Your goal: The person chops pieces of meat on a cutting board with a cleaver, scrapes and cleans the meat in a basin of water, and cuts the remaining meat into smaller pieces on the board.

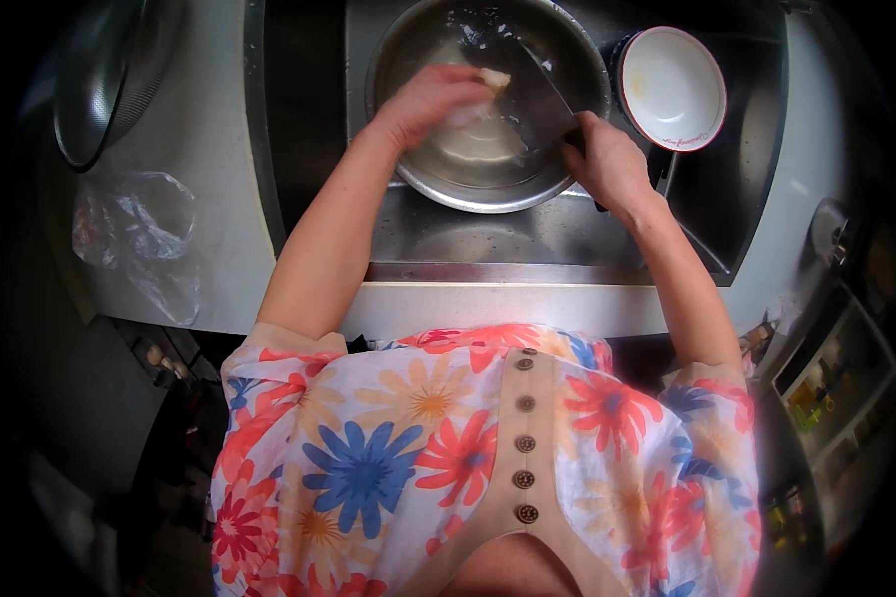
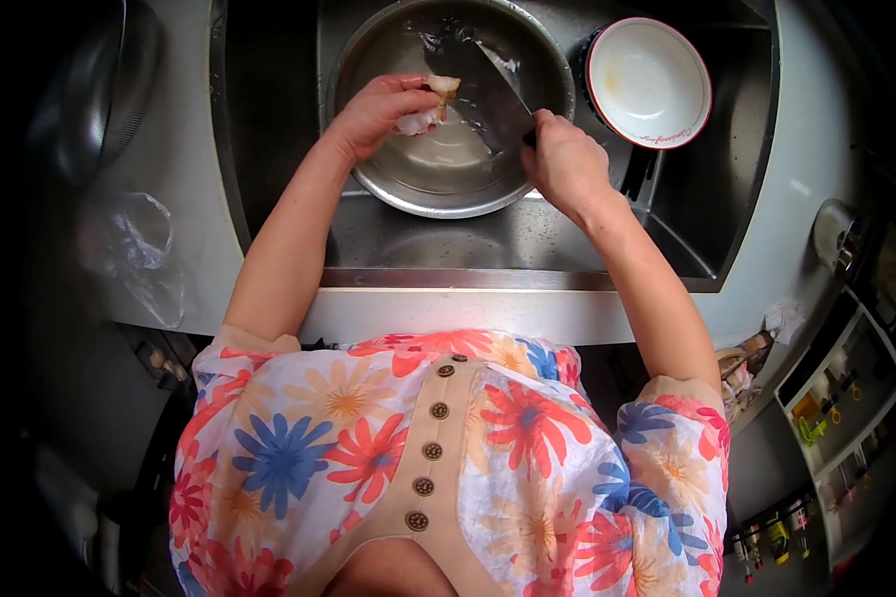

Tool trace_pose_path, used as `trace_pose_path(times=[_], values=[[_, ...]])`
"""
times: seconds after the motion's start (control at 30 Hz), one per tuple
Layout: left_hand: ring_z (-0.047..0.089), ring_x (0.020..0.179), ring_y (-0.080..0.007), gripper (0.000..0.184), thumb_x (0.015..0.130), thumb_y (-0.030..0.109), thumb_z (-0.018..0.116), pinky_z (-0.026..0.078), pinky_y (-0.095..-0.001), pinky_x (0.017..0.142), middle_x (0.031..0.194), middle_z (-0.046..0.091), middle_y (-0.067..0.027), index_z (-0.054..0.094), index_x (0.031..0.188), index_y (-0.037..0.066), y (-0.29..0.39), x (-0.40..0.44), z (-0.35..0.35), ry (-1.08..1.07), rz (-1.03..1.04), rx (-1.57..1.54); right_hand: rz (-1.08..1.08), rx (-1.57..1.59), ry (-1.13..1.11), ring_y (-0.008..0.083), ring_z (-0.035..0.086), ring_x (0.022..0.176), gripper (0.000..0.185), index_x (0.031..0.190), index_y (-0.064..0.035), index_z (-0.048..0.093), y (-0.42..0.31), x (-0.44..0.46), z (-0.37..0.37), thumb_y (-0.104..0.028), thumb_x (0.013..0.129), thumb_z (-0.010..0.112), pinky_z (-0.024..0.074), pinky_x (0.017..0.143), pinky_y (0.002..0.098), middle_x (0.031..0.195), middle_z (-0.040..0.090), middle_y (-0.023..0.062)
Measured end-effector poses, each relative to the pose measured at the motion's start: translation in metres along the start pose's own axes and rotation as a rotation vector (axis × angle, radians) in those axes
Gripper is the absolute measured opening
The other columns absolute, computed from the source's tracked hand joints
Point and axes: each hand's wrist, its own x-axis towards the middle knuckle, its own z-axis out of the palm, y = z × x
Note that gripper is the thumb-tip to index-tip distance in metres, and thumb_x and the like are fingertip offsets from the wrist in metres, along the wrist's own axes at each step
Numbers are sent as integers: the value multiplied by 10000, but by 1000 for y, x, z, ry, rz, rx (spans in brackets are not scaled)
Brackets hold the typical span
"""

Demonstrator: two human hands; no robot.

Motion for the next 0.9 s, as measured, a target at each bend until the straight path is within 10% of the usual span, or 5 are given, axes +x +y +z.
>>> trace_pose_path(times=[0.2,0.47,0.9], values=[[605,707,-94,238,851,202,608,484,-235,609,793,653,-41,638,1015,32,8,-4,10,-95,-6,-10,-352,84,280,312,599,830,275,1067,-99,576,-9,12,-15,-138,798,620,493,718,394,908,594,102],[605,713,-92,236,853,228,614,488,-235,614,787,644,-33,641,983,33,10,-6,16,-140,-17,-6,-476,215,387,266,606,755,78,855,-81,621,-27,25,-6,-128,794,631,488,661,360,785,617,76],[593,787,-82,287,772,88,651,475,-235,653,896,645,-11,635,1054,40,14,-12,14,-101,55,45,-181,418,217,176,601,625,117,839,-30,608,-11,28,-10,-146,837,625,479,624,273,654,622,75]])
